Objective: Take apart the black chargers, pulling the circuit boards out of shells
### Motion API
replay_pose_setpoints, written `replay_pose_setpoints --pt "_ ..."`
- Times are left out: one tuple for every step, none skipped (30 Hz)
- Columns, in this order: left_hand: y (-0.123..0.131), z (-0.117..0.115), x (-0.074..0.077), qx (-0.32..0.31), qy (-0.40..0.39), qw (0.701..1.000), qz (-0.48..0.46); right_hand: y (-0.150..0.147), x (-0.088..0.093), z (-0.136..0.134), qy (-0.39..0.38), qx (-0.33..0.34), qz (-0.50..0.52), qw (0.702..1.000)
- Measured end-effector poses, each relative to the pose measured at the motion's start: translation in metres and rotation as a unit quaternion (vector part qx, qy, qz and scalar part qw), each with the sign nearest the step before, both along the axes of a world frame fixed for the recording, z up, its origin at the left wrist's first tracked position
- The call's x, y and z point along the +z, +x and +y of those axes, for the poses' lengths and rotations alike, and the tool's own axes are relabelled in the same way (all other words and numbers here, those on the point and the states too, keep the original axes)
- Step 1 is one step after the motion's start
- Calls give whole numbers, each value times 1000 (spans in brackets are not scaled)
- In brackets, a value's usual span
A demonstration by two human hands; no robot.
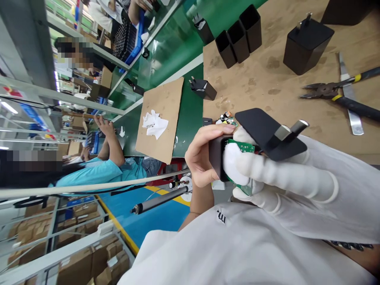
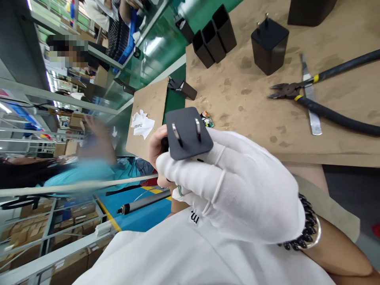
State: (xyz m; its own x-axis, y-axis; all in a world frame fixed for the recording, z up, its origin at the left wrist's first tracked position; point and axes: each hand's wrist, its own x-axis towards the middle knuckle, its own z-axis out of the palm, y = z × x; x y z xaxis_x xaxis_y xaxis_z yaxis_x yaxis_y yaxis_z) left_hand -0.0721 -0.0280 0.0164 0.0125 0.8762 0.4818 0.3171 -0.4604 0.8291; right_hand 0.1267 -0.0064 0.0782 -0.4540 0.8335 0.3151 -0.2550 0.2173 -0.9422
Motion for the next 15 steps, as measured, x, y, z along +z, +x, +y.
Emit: replay_pose_setpoints --pt "-1 1 -1 -2 -14 1000 3 2 2 1 3 31 -22 999" --pt "-2 2 -2 -9 -16 1000 4 3 2 1 6 58 -43 997" --pt "-2 4 -3 -18 -2 1000 4 4 2 0 13 68 -60 996" --pt "-3 5 -3 -30 22 999 3 5 1 -2 32 58 -75 995" --pt "-3 7 -3 -40 51 998 1 4 -2 -3 64 28 -90 993" --pt "-3 8 -3 -50 76 996 -1 3 -6 -5 111 -13 -104 988" --pt "-3 8 -3 -55 94 994 -2 0 -10 -6 161 -52 -123 978" --pt "-3 7 -3 -54 101 993 -1 -3 -14 -7 206 -86 -144 964" --pt "-3 5 -2 -43 100 994 -2 -5 -19 -7 241 -108 -159 951" --pt "-2 3 -2 -29 91 995 -1 -7 -23 -7 254 -115 -166 946" --pt "-3 1 -1 -13 85 996 -3 -6 -27 -7 248 -110 -169 948" --pt "-3 -1 -1 0 78 997 -5 -3 -31 -8 229 -95 -169 954" --pt "-3 -2 -1 7 68 998 -9 2 -33 -8 200 -78 -166 962" --pt "-3 -4 -1 5 54 998 -18 10 -35 -8 160 -60 -152 973" --pt "-2 -5 -2 -5 37 999 -36 21 -36 -9 107 -55 -127 985"
